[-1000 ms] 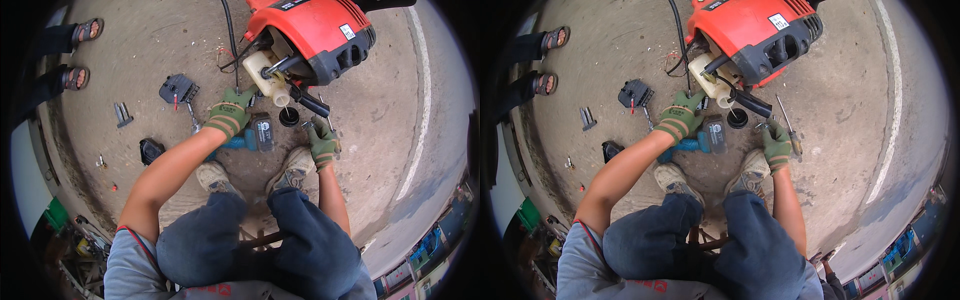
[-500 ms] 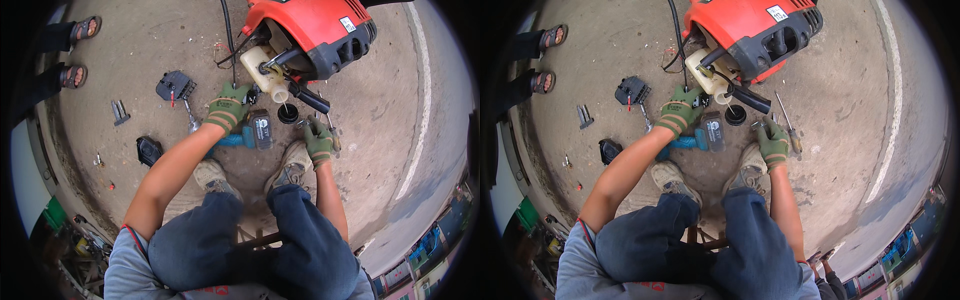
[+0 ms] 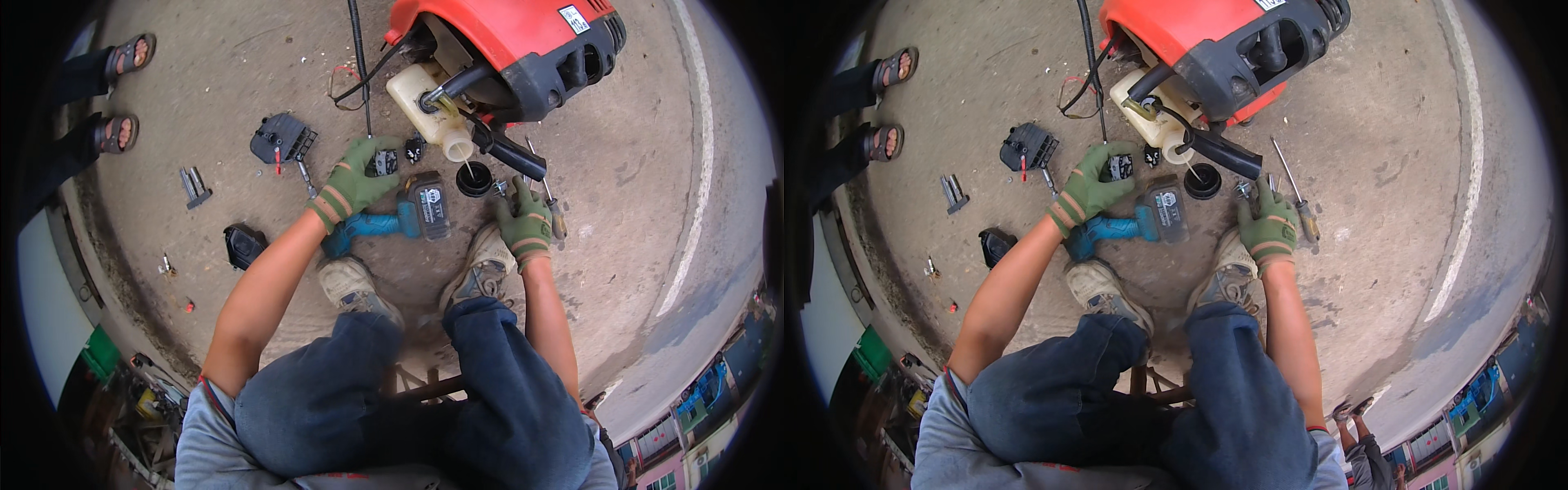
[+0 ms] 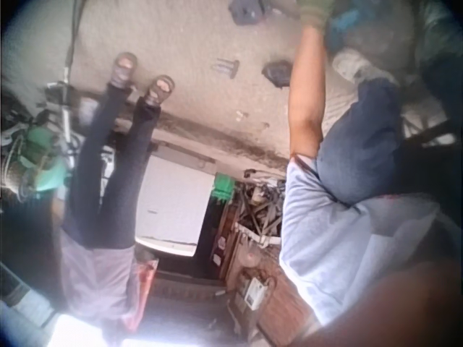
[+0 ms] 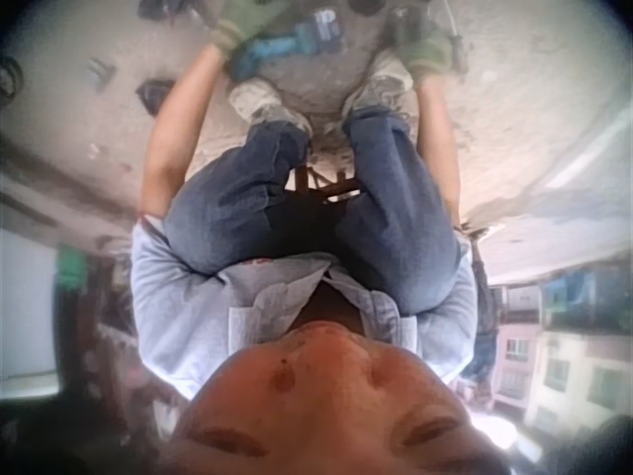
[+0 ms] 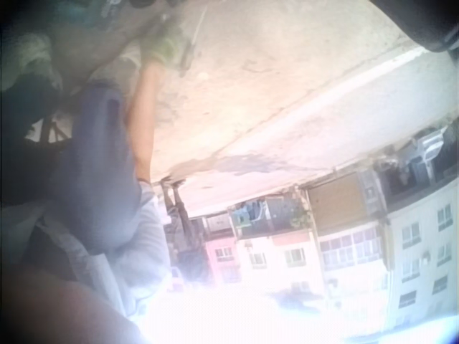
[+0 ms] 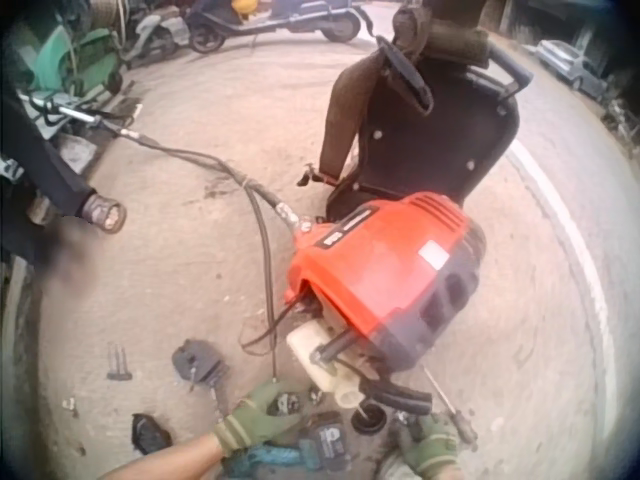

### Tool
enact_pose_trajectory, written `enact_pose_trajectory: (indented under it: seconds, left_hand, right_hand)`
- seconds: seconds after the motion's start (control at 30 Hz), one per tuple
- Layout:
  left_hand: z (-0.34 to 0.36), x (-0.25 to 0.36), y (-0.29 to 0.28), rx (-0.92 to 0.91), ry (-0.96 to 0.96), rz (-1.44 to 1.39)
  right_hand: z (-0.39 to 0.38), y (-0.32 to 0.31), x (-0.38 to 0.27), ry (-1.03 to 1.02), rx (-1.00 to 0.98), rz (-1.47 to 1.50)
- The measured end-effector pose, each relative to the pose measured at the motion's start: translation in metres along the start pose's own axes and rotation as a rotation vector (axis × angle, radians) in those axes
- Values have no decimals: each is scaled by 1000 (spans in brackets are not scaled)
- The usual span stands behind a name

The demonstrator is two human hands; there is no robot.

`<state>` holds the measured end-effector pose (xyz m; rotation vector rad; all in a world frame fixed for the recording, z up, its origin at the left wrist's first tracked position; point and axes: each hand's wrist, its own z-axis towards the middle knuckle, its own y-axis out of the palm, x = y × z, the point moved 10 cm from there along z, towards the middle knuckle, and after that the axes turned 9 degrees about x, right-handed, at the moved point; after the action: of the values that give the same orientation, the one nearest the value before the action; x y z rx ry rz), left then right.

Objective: The person disassembles and reassembles a small engine carburetor using a screwdriver and pliers. They remove screws, separate the carburetor halves, inspect internal parts, and reassemble the unit while seated on a low stool.

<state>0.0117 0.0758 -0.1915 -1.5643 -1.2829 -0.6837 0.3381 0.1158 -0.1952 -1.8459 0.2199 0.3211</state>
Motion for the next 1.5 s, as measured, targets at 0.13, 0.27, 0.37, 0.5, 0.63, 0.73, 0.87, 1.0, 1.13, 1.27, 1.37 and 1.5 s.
enact_pose_trajectory:
  seconds: [0.13,0.27,0.37,0.5,0.63,0.73,0.87,1.0,1.13,1.27,1.37,1.5]
  left_hand:
    - [-21,6,-5,-112,-223,-469]
    - [-34,16,-13,-135,-312,-600]
    - [-40,25,-17,-154,-288,-717]
    - [-42,32,-21,-179,-297,-750]
    - [-46,32,-23,-194,-291,-805]
    - [-45,27,-29,-200,-297,-805]
    - [-49,21,-43,-203,-316,-818]
    - [-51,18,-45,-221,-340,-851]
    - [-56,15,-53,-194,-331,-879]
    - [-59,20,-62,-186,-304,-890]
    - [-62,28,-70,-182,-283,-873]
    - [-67,30,-77,-162,-246,-902]
  right_hand:
    - [-9,-15,-3,15,61,139]
    - [-27,-39,-20,-64,203,287]
    - [-39,-36,-32,-42,154,417]
    - [-52,-43,-79,-339,203,385]
    - [-67,-43,-121,-711,122,252]
    - [-72,-52,-148,-818,51,239]
    - [-72,-62,-208,-956,-7,278]
    - [-60,-28,-225,-755,-140,186]
    - [-36,-3,-239,-563,-85,104]
    - [-1,21,-247,-415,-105,-37]
    - [23,32,-245,-347,-115,-63]
    - [29,20,-240,-268,-88,-76]
